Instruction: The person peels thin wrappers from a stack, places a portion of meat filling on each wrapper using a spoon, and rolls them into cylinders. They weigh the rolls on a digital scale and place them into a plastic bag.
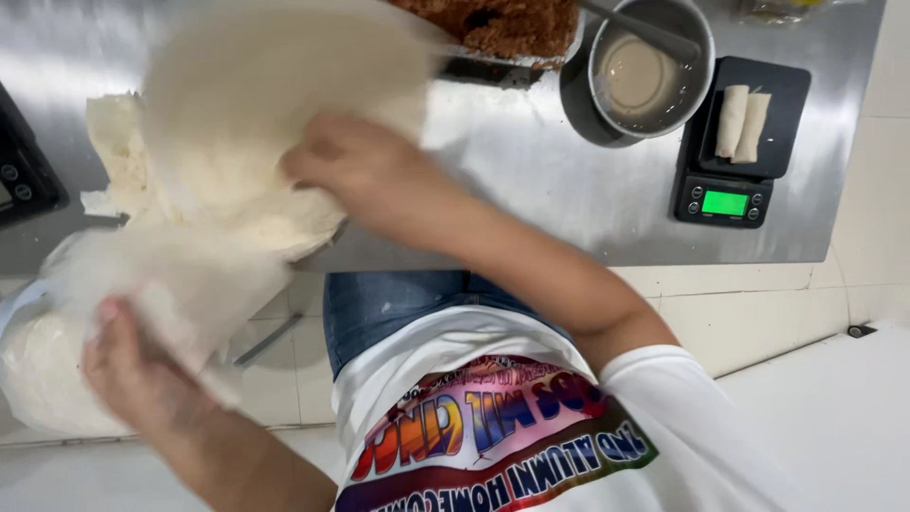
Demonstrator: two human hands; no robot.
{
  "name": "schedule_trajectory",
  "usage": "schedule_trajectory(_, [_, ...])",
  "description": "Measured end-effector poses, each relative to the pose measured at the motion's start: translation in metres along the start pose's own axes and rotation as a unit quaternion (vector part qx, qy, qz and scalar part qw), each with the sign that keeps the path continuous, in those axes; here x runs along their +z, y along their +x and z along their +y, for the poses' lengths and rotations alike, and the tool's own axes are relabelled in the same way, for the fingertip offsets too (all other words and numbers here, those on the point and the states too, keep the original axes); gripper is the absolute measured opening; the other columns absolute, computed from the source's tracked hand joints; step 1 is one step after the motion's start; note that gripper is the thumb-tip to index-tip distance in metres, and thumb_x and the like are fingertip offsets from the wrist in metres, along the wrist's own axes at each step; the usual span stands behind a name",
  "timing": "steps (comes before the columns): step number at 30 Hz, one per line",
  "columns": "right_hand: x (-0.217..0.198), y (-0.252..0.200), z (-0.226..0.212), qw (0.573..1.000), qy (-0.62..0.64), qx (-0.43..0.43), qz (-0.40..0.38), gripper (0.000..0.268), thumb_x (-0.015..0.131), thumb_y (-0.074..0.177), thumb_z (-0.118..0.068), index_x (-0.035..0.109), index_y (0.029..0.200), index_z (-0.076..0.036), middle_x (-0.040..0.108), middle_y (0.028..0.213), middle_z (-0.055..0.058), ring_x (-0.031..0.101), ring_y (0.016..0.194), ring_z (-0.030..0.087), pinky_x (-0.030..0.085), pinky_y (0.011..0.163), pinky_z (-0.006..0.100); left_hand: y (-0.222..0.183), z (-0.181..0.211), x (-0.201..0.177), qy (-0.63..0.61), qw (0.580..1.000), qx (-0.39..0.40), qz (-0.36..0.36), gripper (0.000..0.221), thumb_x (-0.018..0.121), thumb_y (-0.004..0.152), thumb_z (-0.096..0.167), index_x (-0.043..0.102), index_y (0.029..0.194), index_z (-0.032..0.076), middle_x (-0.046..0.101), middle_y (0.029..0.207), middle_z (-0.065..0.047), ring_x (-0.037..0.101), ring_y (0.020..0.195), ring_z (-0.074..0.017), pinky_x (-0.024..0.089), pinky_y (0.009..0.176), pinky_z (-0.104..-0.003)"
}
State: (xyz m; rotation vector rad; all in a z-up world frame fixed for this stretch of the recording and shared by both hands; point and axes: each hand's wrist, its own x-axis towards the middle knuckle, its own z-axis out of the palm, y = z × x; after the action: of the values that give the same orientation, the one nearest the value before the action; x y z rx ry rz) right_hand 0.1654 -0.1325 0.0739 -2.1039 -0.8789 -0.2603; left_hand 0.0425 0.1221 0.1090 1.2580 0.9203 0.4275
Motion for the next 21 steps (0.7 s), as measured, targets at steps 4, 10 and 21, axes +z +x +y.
schedule_trajectory(4, [0.022, 0.005, -0.006, 0.978, -0.016, 0.128, -0.164, 0.01, 0.06, 0.091, -0.022, 0.061, 0.085, -0.013, 0.06, 0.086, 0.006, 0.059, 0.079, 0.029, 0.044, 0.07, 0.044, -0.03, 0.028, 0.003, 0.124, 0.987, 0.096, -0.028, 0.033, 0.073, 0.103, 0.036, 0.073, 0.118, 0.007, 0.076, 0.114, -0.002, 0.073, 0.106, -0.0079, 0.064, 0.099, -0.025])
schedule_trajectory(10, [-0.152, -0.019, 0.032, 0.912, -0.339, 0.198, 0.123, 0.021, 0.076, 0.101, -0.01, 0.066, 0.119, -0.007, 0.064, 0.115, 0.014, 0.063, 0.097, 0.034, 0.048, 0.077, 0.044, -0.049, -0.07, 0.086, 0.353, 0.883, 0.005, -0.309, 0.026, 0.062, 0.102, 0.034, 0.071, 0.11, 0.012, 0.07, 0.103, -0.004, 0.067, 0.091, -0.0141, 0.054, 0.077, -0.028])
schedule_trajectory(21, [-0.259, -0.075, 0.033, 0.77, -0.608, 0.16, -0.11, 0.026, 0.068, 0.095, -0.009, 0.045, 0.099, -0.021, 0.043, 0.09, -0.003, 0.049, 0.083, 0.025, 0.026, 0.076, 0.04, -0.069, -0.124, 0.171, 0.341, 0.701, 0.46, -0.425, 0.023, 0.073, 0.097, 0.015, 0.072, 0.114, 0.0, 0.061, 0.102, -0.013, 0.055, 0.096, -0.0316, 0.05, 0.089, -0.044])
